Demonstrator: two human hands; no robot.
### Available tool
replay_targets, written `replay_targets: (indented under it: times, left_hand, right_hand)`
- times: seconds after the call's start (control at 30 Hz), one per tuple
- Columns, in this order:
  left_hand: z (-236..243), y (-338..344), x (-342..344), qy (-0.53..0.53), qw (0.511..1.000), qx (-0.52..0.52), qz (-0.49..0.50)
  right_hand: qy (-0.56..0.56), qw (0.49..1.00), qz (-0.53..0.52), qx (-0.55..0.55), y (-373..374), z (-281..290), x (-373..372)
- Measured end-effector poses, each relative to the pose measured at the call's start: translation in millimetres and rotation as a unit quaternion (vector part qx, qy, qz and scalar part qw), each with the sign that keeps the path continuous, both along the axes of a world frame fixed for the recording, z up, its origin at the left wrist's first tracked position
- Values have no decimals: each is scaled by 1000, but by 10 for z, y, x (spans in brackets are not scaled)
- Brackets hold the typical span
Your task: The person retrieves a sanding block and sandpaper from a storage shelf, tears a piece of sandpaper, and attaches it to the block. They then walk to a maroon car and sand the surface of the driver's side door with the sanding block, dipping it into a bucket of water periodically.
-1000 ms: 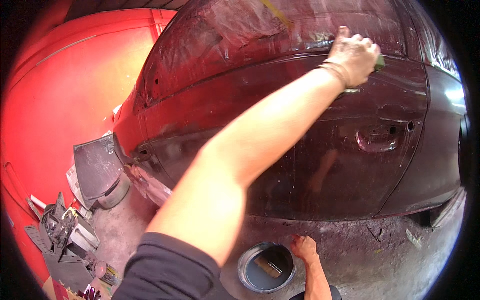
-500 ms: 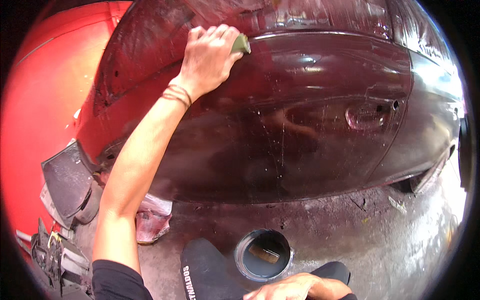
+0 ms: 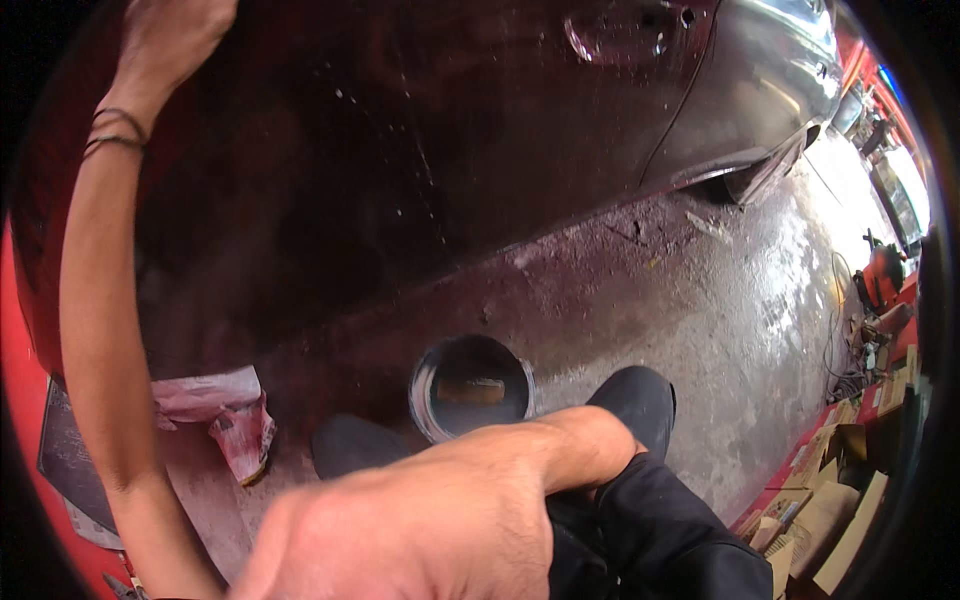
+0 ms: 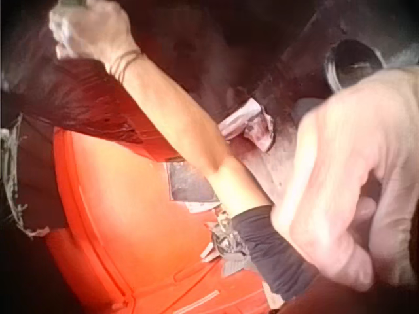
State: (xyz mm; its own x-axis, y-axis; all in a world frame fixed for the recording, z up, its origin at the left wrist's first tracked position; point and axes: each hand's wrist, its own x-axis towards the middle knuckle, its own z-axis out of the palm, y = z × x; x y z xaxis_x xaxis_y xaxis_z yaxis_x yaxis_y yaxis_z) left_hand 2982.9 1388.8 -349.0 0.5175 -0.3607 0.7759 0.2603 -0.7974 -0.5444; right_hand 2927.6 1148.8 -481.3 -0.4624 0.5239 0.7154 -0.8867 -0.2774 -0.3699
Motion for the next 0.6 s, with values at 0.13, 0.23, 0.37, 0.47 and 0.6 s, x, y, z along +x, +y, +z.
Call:
replay_targets:
  times: [0.13,0.23,0.37,0.47,0.6]
  left_hand:
    - [23,713,-189,20,997,42,64]
    - [-179,937,-454,41,997,9,60]
    - [-250,782,-358,41,999,10,24]
    - [-26,233,243,33,998,46,-1]
    - [208,-322,800,31,995,89,-43]
  right_hand:
    - [82,959,-210,173,241,-30,-156]
    - [157,926,-285,190,161,-131,-299]
    - [187,907,-315,209,62,-76,-187]
    - [161,846,-387,329,192,-75,119]
    - [-229,860,-397,223,39,-633,850]
